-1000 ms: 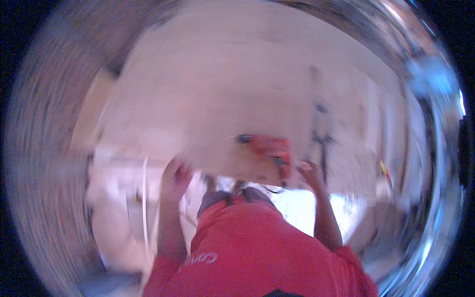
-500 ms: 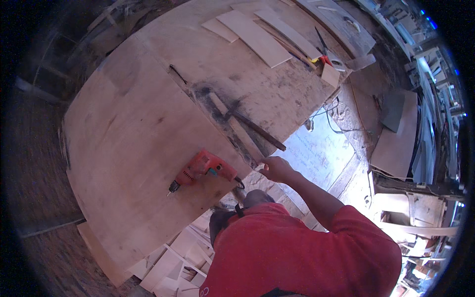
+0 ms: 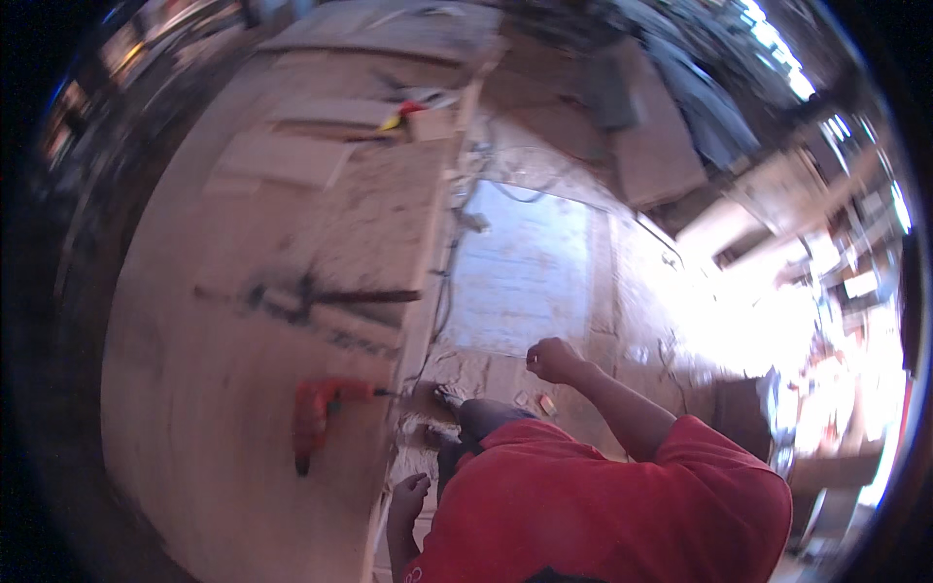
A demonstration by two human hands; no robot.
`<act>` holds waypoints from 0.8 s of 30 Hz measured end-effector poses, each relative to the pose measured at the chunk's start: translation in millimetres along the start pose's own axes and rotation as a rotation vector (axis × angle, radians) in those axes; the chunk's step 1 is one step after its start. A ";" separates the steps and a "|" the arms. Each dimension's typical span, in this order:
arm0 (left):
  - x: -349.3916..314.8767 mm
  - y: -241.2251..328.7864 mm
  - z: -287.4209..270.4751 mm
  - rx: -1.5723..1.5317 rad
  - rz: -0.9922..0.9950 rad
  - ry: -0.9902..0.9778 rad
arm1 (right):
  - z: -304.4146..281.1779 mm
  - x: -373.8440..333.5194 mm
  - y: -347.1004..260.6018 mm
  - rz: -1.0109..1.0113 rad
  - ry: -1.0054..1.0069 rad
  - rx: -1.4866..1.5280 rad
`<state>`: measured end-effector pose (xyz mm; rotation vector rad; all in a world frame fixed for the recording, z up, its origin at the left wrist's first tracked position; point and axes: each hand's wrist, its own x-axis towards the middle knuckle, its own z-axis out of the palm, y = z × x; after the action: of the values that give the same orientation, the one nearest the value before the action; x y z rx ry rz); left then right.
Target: The person uses a power drill to drive screws into a large wooden board on a workbench. They also use a hammer to tap the board and handle a small box of screws.
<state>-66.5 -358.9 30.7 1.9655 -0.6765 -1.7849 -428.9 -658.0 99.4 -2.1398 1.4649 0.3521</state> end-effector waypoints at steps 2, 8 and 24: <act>22.8 9.3 3.7 0.148 0.070 -0.032 | 19.5 -56.0 36.7 0.262 -0.017 0.104; 122.8 21.3 10.6 0.309 0.207 -0.172 | 151.8 -200.3 140.5 0.721 -0.090 0.346; 260.4 237.2 304.5 1.104 0.160 -0.338 | 232.0 -342.5 367.8 1.210 0.347 0.949</act>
<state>-371.8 -695.7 -70.1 2.0493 -2.2253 -1.8084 -881.1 -364.4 -26.2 -0.4428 2.3329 -0.3114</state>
